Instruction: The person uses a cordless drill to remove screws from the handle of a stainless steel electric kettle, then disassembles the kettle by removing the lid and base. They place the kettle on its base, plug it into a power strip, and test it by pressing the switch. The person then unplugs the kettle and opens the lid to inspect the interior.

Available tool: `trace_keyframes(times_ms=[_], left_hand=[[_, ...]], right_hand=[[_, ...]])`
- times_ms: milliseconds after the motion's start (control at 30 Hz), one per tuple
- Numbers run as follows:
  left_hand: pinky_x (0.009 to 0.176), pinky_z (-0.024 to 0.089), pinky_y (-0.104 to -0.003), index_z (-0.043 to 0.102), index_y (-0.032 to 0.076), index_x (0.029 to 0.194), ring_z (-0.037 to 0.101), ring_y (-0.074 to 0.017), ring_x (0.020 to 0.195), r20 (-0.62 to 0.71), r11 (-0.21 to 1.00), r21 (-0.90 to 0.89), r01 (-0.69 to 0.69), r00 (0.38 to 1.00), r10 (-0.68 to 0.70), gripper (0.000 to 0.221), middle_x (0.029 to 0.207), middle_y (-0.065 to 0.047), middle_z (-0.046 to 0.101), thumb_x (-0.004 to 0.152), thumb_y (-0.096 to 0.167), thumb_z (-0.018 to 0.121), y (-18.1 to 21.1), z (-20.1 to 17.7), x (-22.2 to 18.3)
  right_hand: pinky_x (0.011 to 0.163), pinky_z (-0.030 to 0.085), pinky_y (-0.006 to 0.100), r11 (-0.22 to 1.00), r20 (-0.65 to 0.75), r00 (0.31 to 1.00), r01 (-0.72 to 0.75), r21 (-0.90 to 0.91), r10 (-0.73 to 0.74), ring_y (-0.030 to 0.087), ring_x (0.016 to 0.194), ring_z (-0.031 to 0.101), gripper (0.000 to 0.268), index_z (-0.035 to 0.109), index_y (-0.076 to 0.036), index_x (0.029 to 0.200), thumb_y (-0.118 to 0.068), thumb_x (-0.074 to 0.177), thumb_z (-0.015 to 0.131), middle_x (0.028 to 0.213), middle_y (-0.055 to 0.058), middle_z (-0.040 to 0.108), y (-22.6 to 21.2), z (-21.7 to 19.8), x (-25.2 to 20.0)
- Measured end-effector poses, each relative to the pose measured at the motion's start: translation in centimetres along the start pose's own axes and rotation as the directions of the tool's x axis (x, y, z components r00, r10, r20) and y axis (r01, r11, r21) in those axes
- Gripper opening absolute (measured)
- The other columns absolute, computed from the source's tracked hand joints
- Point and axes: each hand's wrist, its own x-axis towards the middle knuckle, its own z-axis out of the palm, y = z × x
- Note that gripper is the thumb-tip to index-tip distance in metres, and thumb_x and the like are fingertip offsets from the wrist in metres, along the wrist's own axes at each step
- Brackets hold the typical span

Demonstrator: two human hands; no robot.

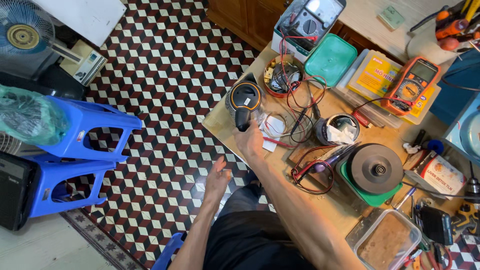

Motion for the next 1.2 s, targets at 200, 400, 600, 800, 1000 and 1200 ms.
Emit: trace_keyframes(times_ms=[200,400,600,800,1000,1200], left_hand=[[0.096,0.056,-0.035,0.04,0.005,0.153,0.066,-0.0258,0.118,-0.028,0.978,-0.208,0.023,0.999,-0.029,0.059,0.146,-0.017,0.055,0.096,0.016,0.05,0.6,-1.7,1.0],[0.09,0.058,-0.033,0.039,-0.001,0.152,0.068,-0.0206,0.106,-0.002,0.968,-0.237,-0.083,0.996,0.084,0.062,0.141,-0.018,0.056,0.094,0.012,0.057,2.3,-0.6,4.2],[0.084,0.056,-0.033,0.041,0.0,0.152,0.064,-0.0209,0.104,0.12,0.982,-0.169,-0.088,0.987,0.109,0.062,0.142,-0.021,0.058,0.094,0.012,0.059,0.6,3.9,4.8],[0.09,0.056,-0.033,0.056,0.004,0.14,0.069,-0.0229,0.116,0.307,0.932,0.023,-0.362,0.89,0.338,0.05,0.136,-0.015,0.067,0.092,0.014,0.063,-3.5,13.3,2.6],[0.092,0.057,-0.035,0.058,0.007,0.138,0.074,-0.0269,0.107,0.487,0.885,0.133,-0.446,0.808,0.333,0.049,0.129,-0.017,0.07,0.091,0.019,0.066,-4.6,19.3,-1.5],[0.091,0.057,-0.036,0.059,0.007,0.137,0.074,-0.0275,0.106,0.455,0.847,0.19,-0.497,0.809,0.373,0.05,0.128,-0.017,0.071,0.089,0.02,0.068,-6.8,21.8,-2.6]], right_hand=[[0.065,0.053,0.035,0.935,0.083,0.997,-0.029,0.353,0.0,0.018,0.073,0.066,0.037,0.063,0.001,0.107,-0.019,0.079,0.075,0.084,0.009,0.069,-2.5,-3.4,0.7],[0.06,0.045,0.032,0.928,0.104,0.995,-0.047,0.37,0.009,0.014,0.069,0.055,0.035,0.066,-0.003,0.114,-0.017,0.083,0.073,0.082,0.003,0.064,-2.7,-17.7,-6.6],[0.083,0.055,0.026,0.959,-0.195,0.978,0.128,0.252,-0.079,0.01,0.092,0.068,0.032,0.067,-0.002,0.118,-0.008,0.087,0.072,0.101,0.005,0.075,2.4,-33.4,-15.2],[0.09,0.056,0.027,0.924,-0.395,0.918,0.188,0.333,-0.045,0.013,0.097,0.069,0.027,0.065,0.004,0.119,-0.002,0.093,0.069,0.108,0.01,0.074,10.7,-40.9,-16.6],[0.085,0.057,0.027,0.912,-0.359,0.933,0.133,0.387,0.016,0.011,0.092,0.069,0.027,0.065,0.002,0.118,-0.002,0.091,0.067,0.104,0.008,0.074,17.3,-42.3,-15.0],[0.084,0.054,0.024,0.946,-0.311,0.949,0.145,0.291,-0.05,0.009,0.092,0.066,0.032,0.065,0.001,0.122,-0.005,0.091,0.068,0.103,0.006,0.072,20.0,-41.8,-14.6]])
